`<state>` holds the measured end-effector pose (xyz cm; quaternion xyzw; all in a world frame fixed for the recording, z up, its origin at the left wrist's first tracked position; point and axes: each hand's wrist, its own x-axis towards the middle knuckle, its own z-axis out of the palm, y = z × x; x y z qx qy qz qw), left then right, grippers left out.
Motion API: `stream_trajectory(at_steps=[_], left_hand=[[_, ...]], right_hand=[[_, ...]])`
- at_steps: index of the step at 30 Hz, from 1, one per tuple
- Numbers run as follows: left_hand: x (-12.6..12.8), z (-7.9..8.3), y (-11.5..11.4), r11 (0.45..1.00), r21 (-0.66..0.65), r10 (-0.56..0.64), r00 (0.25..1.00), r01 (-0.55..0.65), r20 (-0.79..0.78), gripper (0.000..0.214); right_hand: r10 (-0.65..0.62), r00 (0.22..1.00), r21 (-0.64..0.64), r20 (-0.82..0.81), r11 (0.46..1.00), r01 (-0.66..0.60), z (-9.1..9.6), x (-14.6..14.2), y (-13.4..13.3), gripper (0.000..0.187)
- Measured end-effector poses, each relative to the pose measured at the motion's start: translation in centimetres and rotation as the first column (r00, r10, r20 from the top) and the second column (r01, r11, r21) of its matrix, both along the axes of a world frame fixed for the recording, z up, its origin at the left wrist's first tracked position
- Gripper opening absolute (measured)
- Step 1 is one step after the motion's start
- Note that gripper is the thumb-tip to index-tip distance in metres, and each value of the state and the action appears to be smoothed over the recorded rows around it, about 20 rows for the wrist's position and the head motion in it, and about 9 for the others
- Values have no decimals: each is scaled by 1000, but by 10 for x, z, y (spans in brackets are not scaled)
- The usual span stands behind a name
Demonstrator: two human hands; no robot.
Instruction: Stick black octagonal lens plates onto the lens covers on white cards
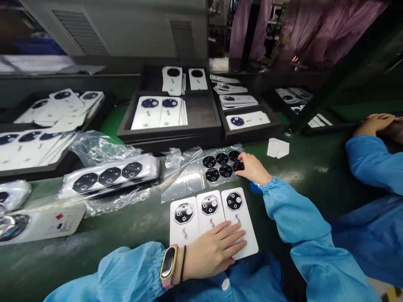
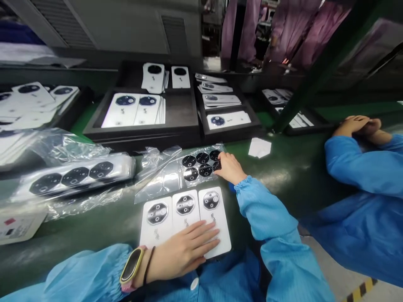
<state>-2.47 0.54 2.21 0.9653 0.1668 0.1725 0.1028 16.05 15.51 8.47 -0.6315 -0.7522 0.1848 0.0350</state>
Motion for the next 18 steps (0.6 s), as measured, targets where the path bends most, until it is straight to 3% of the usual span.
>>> stream_trajectory(at_steps=[8,18], left_hand=[[3,10,-5,999,52,-4,994,9,-111,40],[8,23,-6,990,139,1,983,24,-182,37]], right_hand=[[41,998,-55,57,998,-38,12,3,-2,33],[39,990,-33,132,999,-35,21,-2,-12,33]])
